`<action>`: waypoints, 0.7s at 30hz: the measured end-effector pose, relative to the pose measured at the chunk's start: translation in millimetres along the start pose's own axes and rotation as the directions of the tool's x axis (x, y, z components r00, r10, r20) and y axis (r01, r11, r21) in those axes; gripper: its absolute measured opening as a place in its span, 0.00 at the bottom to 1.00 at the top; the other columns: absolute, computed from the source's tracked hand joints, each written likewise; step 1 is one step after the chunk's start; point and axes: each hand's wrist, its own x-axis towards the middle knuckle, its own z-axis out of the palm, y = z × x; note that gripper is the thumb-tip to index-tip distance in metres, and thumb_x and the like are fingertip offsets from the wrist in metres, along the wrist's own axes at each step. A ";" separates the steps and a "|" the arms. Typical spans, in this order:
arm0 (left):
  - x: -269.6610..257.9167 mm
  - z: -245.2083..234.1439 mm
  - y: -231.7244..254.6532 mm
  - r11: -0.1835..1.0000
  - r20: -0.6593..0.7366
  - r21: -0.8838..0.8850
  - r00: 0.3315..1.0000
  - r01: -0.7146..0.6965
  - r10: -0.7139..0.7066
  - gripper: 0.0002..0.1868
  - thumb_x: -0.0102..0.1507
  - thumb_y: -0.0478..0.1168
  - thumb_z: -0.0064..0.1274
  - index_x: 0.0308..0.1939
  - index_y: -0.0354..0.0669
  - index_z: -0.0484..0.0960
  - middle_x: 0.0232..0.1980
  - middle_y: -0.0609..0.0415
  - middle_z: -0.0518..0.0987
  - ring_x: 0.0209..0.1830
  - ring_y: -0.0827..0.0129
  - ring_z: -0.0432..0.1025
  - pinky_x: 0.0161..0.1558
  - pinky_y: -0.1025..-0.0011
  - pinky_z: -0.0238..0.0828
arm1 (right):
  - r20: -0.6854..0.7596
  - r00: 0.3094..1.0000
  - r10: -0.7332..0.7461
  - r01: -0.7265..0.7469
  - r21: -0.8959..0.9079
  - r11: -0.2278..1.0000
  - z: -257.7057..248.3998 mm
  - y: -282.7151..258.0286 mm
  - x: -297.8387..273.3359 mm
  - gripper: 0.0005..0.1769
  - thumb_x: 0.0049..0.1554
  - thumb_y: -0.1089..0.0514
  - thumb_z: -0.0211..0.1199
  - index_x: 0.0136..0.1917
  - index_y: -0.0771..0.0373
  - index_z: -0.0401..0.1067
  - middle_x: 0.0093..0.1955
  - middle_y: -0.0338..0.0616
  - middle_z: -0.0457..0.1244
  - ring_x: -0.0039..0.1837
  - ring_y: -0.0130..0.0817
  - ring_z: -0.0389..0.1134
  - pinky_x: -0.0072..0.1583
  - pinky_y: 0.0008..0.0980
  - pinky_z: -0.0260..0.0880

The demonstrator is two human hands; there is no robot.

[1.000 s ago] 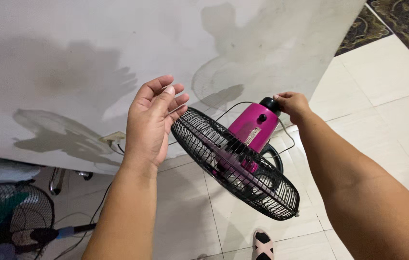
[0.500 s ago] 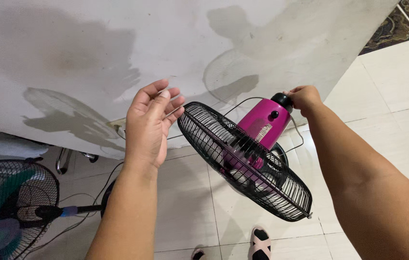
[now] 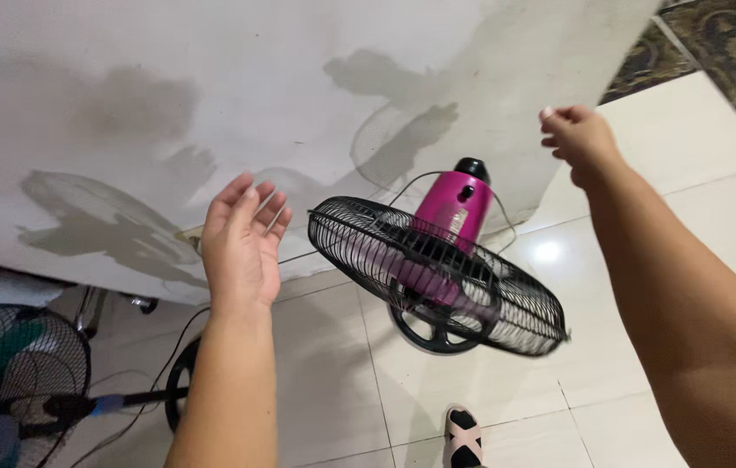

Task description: The person assembles a standing fan by attaching the motor housing, installing the fan blade, and securing the front grille. They then plug the fan into a wall outlet and test it by turning it on and adjusting its orientation.

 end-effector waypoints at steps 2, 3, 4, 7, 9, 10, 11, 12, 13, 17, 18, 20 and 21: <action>-0.2 -18.2 -12.4 0.998 -0.034 -0.052 0.999 0.018 -0.020 0.15 0.67 0.35 0.48 0.58 0.42 0.73 0.52 0.50 0.77 0.50 0.62 0.74 0.54 0.61 0.73 | -0.045 0.998 -0.047 0.051 0.103 0.993 -26.4 -18.3 -33.3 0.21 0.63 0.45 0.64 0.60 0.63 0.71 0.52 0.40 0.67 0.51 0.30 0.69 0.51 0.31 0.68; 1.0 -29.1 -17.9 0.997 -0.048 -0.076 0.998 0.028 -0.031 0.15 0.67 0.35 0.48 0.58 0.43 0.72 0.51 0.50 0.77 0.50 0.62 0.74 0.54 0.61 0.72 | -0.073 0.996 -0.055 0.064 0.129 0.990 -36.6 -25.4 -52.0 0.20 0.64 0.46 0.63 0.61 0.62 0.70 0.53 0.40 0.67 0.53 0.30 0.69 0.53 0.31 0.69; 1.5 -42.0 -22.9 0.996 -0.060 -0.081 0.997 0.042 -0.047 0.15 0.67 0.35 0.48 0.58 0.43 0.72 0.51 0.51 0.77 0.50 0.62 0.73 0.54 0.60 0.72 | -0.101 0.993 -0.063 0.078 0.154 0.985 -45.8 -30.4 -72.1 0.20 0.64 0.46 0.62 0.62 0.60 0.70 0.55 0.41 0.67 0.54 0.31 0.70 0.54 0.31 0.70; -0.2 -80.4 -40.3 0.991 -0.081 -0.105 0.993 0.080 -0.088 0.15 0.67 0.36 0.49 0.58 0.44 0.72 0.52 0.51 0.76 0.50 0.62 0.73 0.54 0.60 0.72 | -0.201 0.977 -0.068 0.118 0.248 0.962 -63.5 -29.4 -135.1 0.19 0.65 0.48 0.61 0.63 0.61 0.69 0.57 0.42 0.67 0.56 0.33 0.70 0.56 0.33 0.70; -2.6 -105.3 -52.3 0.987 -0.089 -0.122 0.990 0.102 -0.113 0.16 0.67 0.36 0.50 0.59 0.44 0.71 0.53 0.50 0.75 0.52 0.61 0.72 0.55 0.59 0.71 | -0.276 0.960 -0.045 0.141 0.336 0.931 -71.2 -18.0 -174.4 0.17 0.65 0.49 0.61 0.62 0.60 0.68 0.56 0.43 0.67 0.55 0.33 0.69 0.55 0.34 0.70; -3.3 -117.1 -59.5 0.984 -0.080 -0.126 0.988 0.122 -0.133 0.16 0.67 0.37 0.49 0.59 0.45 0.71 0.55 0.50 0.75 0.53 0.60 0.72 0.55 0.58 0.70 | -0.317 0.948 -0.026 0.155 0.389 0.908 -72.2 -8.6 -193.4 0.16 0.65 0.50 0.62 0.61 0.59 0.68 0.55 0.42 0.67 0.54 0.33 0.69 0.55 0.35 0.70; -7.1 -128.2 -66.5 0.982 -0.073 -0.126 0.986 0.142 -0.152 0.17 0.66 0.37 0.49 0.60 0.45 0.71 0.57 0.50 0.75 0.54 0.59 0.72 0.56 0.57 0.70 | -0.353 0.936 -0.002 0.170 0.444 0.880 -72.9 3.4 -212.1 0.14 0.65 0.50 0.62 0.60 0.57 0.68 0.54 0.41 0.66 0.53 0.32 0.69 0.54 0.35 0.71; -11.7 -138.7 -73.0 0.979 -0.066 -0.125 0.983 0.162 -0.171 0.18 0.66 0.37 0.49 0.60 0.46 0.70 0.58 0.50 0.75 0.56 0.58 0.71 0.57 0.56 0.69 | -0.370 0.929 0.022 0.176 0.492 0.853 -72.5 15.9 -228.9 0.13 0.65 0.50 0.61 0.58 0.57 0.67 0.52 0.40 0.65 0.51 0.33 0.68 0.53 0.35 0.70; -16.1 -148.6 -79.7 0.978 -0.052 -0.113 0.982 0.176 -0.183 0.18 0.66 0.38 0.49 0.60 0.47 0.70 0.59 0.50 0.74 0.57 0.57 0.71 0.58 0.55 0.68 | -0.387 0.921 0.045 0.185 0.535 0.824 -69.9 28.4 -243.9 0.11 0.65 0.51 0.61 0.57 0.56 0.67 0.50 0.40 0.64 0.50 0.33 0.67 0.51 0.35 0.69; -42.2 -175.2 -105.0 0.972 0.020 -0.072 0.974 0.225 -0.224 0.20 0.66 0.39 0.49 0.62 0.49 0.70 0.62 0.52 0.73 0.61 0.56 0.70 0.60 0.51 0.65 | -0.368 0.916 0.161 0.131 0.652 0.747 -38.5 74.0 -302.2 0.09 0.65 0.50 0.60 0.53 0.54 0.66 0.46 0.38 0.62 0.47 0.31 0.65 0.49 0.34 0.67; -49.6 -180.5 -110.2 0.970 0.041 -0.062 0.971 0.236 -0.234 0.20 0.66 0.39 0.49 0.62 0.49 0.70 0.63 0.53 0.72 0.62 0.55 0.69 0.61 0.50 0.64 | -0.366 0.915 0.169 0.127 0.659 0.741 -27.8 80.8 -318.1 0.09 0.64 0.50 0.60 0.53 0.54 0.66 0.46 0.37 0.62 0.46 0.31 0.65 0.49 0.35 0.68; -67.9 -188.0 -121.9 0.963 0.068 -0.024 0.961 0.269 -0.266 0.20 0.66 0.39 0.50 0.62 0.48 0.70 0.63 0.52 0.73 0.63 0.54 0.69 0.62 0.50 0.64 | -0.355 0.916 0.185 0.110 0.667 0.736 -4.5 92.8 -350.3 0.10 0.64 0.50 0.60 0.54 0.54 0.66 0.46 0.38 0.63 0.47 0.32 0.65 0.49 0.35 0.68; -76.7 -192.6 -125.7 0.958 0.080 -0.003 0.955 0.286 -0.285 0.20 0.66 0.39 0.50 0.63 0.48 0.70 0.64 0.52 0.73 0.63 0.53 0.69 0.62 0.49 0.64 | -0.348 0.917 0.193 0.096 0.665 0.741 7.1 94.8 -367.9 0.11 0.64 0.49 0.60 0.55 0.55 0.66 0.47 0.38 0.63 0.47 0.32 0.65 0.49 0.35 0.68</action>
